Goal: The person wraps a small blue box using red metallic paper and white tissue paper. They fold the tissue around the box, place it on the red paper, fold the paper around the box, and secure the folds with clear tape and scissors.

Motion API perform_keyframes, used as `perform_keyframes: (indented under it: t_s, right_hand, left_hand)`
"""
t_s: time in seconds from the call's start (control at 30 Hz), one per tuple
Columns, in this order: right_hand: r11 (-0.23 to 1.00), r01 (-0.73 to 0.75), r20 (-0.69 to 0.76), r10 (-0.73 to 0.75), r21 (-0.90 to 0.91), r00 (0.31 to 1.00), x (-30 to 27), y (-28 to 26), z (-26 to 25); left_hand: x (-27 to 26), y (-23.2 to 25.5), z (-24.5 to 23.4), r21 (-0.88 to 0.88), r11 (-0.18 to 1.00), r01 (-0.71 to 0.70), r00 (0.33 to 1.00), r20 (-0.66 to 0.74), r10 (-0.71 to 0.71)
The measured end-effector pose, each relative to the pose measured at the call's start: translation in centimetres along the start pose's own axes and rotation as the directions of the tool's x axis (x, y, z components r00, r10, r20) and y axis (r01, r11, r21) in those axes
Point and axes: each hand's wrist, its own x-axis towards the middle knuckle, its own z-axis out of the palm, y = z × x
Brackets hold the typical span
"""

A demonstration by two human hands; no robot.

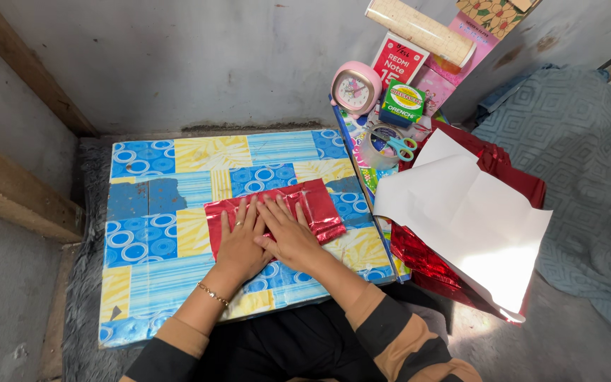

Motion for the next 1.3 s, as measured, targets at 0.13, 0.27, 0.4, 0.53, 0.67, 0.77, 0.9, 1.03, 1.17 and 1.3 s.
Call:
perform_keyframes:
  t_s: [0.13, 0.27, 0.4, 0.53, 0.67, 0.77, 0.9, 1.03, 1.17, 1.3]
  right_hand:
    - [0.993, -0.081, 0.070, 0.087, -0.085, 0.994, 0.3, 1.8, 0.0]
    - [0.970, -0.168, -0.004, 0.170, -0.178, 0.985, -0.2, 5.4, -1.0]
    - [0.967, -0.224, -0.125, 0.209, -0.121, 0.970, -0.3, 7.5, -0.8]
    - [0.967, -0.254, -0.292, 0.238, -0.018, 0.926, -0.2, 8.0, -0.7]
    - [0.948, -0.313, -0.302, 0.280, -0.066, 0.911, -0.1, 7.2, -1.5]
    - [0.926, -0.365, -0.294, 0.324, -0.093, 0.899, 0.0, 6.5, -2.5]
    - [0.900, -0.434, -0.270, 0.410, -0.034, 0.871, 0.6, 6.6, -3.3]
    - [0.903, -0.416, -0.321, 0.428, 0.110, 0.845, 0.6, 8.4, -3.0]
    - [0.898, -0.296, -0.372, 0.410, 0.327, 0.833, 0.5, 11.0, -2.7]
    - [0.712, -0.139, -0.326, 0.475, 0.689, 0.818, 1.2, 12.4, -3.3]
  left_hand:
    - [-0.4, -0.9, 0.6, 0.014, 1.000, 0.014, 1.000, -0.003, -0.014]
    - [-1.0, -2.5, 0.4, 0.016, 0.999, 0.043, 0.999, -0.021, -0.042]
    - [-0.5, -4.4, -0.6, -0.033, 0.994, 0.102, 0.993, -0.054, -0.104]
    - [-0.4, -5.5, -1.6, -0.078, 0.974, 0.213, 0.977, -0.002, -0.214]
    - [-0.1, -6.2, -2.0, -0.208, 0.958, 0.198, 0.967, -0.120, -0.226]
    - [0.3, -6.7, -1.7, -0.299, 0.934, 0.196, 0.945, -0.196, -0.261]
    - [1.5, -7.5, -1.0, -0.373, 0.885, 0.277, 0.926, -0.141, -0.349]
    - [2.4, -8.5, -1.1, -0.583, 0.770, 0.259, 0.924, -0.084, -0.374]
    - [2.1, -9.1, -2.4, -0.704, 0.682, 0.196, 0.928, -0.092, -0.361]
    - [1.5, -8.6, -4.4, -0.891, 0.447, 0.078, 0.915, -0.114, -0.388]
